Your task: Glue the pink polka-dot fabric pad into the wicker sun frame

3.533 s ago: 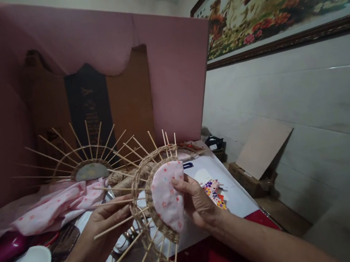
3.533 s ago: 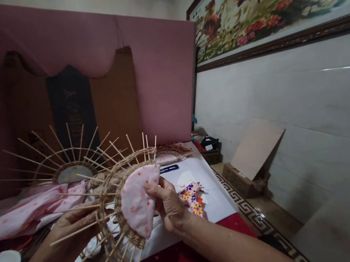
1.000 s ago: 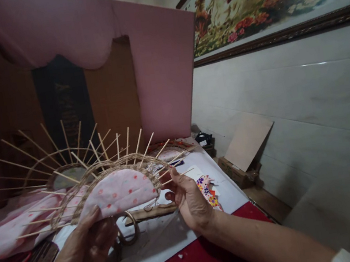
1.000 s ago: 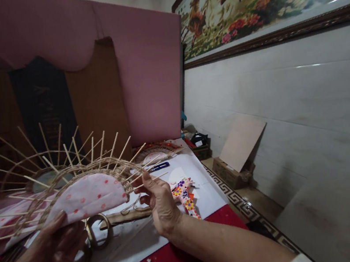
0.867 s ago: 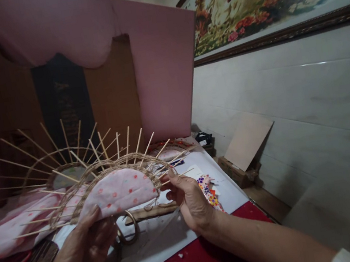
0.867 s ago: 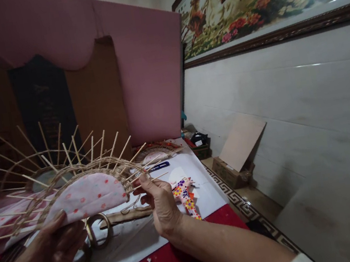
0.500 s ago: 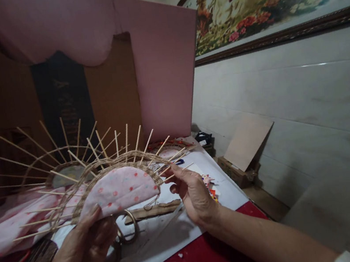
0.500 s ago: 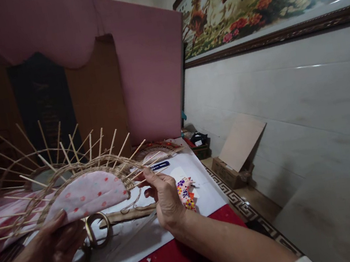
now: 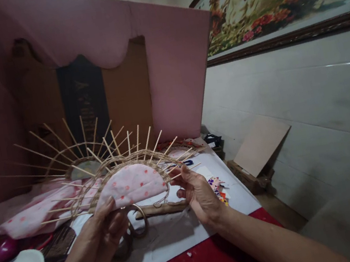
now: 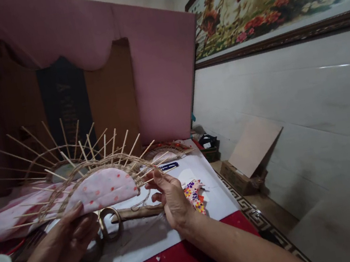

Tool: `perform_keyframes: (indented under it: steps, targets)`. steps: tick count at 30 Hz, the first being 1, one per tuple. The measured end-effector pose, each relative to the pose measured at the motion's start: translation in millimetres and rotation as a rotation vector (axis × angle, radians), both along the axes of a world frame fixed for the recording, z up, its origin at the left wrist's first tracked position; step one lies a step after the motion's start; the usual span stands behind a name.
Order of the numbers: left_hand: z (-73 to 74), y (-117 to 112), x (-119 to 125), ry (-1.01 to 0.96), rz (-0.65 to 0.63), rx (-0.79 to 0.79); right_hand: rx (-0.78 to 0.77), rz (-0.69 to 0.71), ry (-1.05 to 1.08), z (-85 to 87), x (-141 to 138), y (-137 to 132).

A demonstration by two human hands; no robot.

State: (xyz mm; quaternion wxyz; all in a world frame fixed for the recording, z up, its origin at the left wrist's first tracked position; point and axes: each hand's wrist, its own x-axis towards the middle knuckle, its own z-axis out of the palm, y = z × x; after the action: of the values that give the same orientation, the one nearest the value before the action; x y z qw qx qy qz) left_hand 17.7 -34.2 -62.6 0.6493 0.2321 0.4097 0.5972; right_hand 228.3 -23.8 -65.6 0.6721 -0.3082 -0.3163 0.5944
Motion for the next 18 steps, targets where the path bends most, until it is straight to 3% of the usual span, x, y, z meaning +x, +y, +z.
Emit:
perform_keyframes:
  steps: [4,7,11,18]
  targets:
    - [-4.1,-1.6,1.5,0.041,-0.032,0.012,0.025,0.149,0.006,-2.9,-8.9,-6.0]
    - [-1.8,-7.0,7.4,0.068,-0.125,0.049,0.091,0.257,-0.003,-0.2,-14.5,-9.0]
    - [-1.6,-9.8,10.0,0.088,-0.233,0.088,0.048,0.172,0.128,4.0,-16.4,-7.2]
    - [-4.8,-4.0,5.6,0.096,-0.155,-0.050,-0.071,0.040,0.157,4.4,-10.1,0.0]
